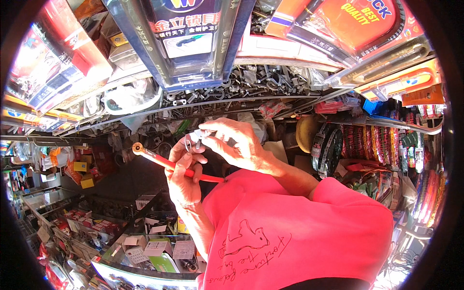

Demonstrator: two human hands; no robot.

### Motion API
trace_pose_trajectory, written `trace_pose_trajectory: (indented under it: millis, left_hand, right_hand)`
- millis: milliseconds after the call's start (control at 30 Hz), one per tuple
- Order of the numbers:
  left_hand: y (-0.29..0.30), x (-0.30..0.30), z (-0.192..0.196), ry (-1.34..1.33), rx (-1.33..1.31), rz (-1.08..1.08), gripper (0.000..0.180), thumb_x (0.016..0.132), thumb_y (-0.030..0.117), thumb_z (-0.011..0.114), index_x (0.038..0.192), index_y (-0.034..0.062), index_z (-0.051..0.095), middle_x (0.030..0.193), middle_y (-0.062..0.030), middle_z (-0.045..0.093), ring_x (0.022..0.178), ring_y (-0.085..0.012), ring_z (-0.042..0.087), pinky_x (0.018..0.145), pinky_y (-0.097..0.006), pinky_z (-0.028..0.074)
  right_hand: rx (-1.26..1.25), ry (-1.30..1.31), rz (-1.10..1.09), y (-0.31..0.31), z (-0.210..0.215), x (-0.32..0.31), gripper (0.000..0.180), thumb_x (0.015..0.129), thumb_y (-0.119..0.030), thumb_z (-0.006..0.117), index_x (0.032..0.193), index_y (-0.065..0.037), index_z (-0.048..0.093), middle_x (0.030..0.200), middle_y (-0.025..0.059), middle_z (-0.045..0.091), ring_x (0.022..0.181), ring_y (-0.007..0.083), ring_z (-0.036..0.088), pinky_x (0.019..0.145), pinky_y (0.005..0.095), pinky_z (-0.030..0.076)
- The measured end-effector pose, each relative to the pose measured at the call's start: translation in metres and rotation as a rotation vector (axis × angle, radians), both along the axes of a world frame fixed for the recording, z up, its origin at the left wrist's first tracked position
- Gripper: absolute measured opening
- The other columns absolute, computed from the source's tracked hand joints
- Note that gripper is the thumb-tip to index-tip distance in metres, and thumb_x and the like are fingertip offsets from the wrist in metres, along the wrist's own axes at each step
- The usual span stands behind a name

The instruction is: The person rummages through a cluttered shelf of hardware, picking up and inspecting small metal lock components and keys. They repeatedly reach into the shelf, select items, and examine them in hand before returning them or moving to another section.

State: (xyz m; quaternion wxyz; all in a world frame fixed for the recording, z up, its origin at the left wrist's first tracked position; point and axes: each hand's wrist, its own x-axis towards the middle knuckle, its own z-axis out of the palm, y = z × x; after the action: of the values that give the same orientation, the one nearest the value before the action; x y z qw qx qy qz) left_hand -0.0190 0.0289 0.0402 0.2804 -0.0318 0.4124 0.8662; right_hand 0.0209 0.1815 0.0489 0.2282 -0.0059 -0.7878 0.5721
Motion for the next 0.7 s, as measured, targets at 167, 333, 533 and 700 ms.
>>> trace_pose_trajectory:
  millis: [167,333,533,700]
  left_hand:
    - [0.002,0.000,0.002,-0.032,0.037,0.008,0.037,0.079,0.008,0.054,0.112,-0.0079,0.048,0.091,-0.0153,0.059,0.066,-0.0132,0.059,0.036,-0.014,0.031]
    - [0.000,-0.001,-0.003,-0.041,0.022,-0.002,0.038,0.080,0.013,0.056,0.113,-0.0039,0.048,0.094,-0.0144,0.060,0.067,-0.0136,0.059,0.034,-0.015,0.030]
    - [0.001,-0.002,0.000,-0.055,0.032,0.017,0.040,0.078,0.011,0.053,0.113,-0.0090,0.046,0.086,-0.0184,0.062,0.058,-0.0155,0.060,0.035,-0.016,0.030]
    - [0.003,0.001,0.005,-0.063,0.009,-0.022,0.038,0.079,0.013,0.051,0.111,-0.0072,0.048,0.081,-0.0166,0.062,0.054,-0.0161,0.060,0.034,-0.016,0.030]
  right_hand:
    - [-0.010,0.008,-0.009,0.000,0.003,0.000,0.020,0.081,-0.008,0.061,0.098,0.002,0.059,0.082,0.0099,0.062,0.053,0.0129,0.056,0.047,0.0243,0.044]
    - [-0.004,-0.050,0.054,0.003,0.007,0.003,0.024,0.080,-0.004,0.061,0.103,0.001,0.058,0.084,0.0095,0.063,0.058,0.0099,0.057,0.049,0.0225,0.045]
    - [0.048,-0.032,0.058,0.003,0.006,0.003,0.025,0.080,-0.002,0.059,0.105,0.000,0.057,0.081,0.0088,0.062,0.059,0.0097,0.057,0.053,0.0226,0.045]
    - [0.042,-0.050,0.065,0.003,0.006,0.004,0.024,0.080,-0.002,0.059,0.103,0.000,0.057,0.079,0.0085,0.061,0.059,0.0109,0.057,0.053,0.0232,0.046]
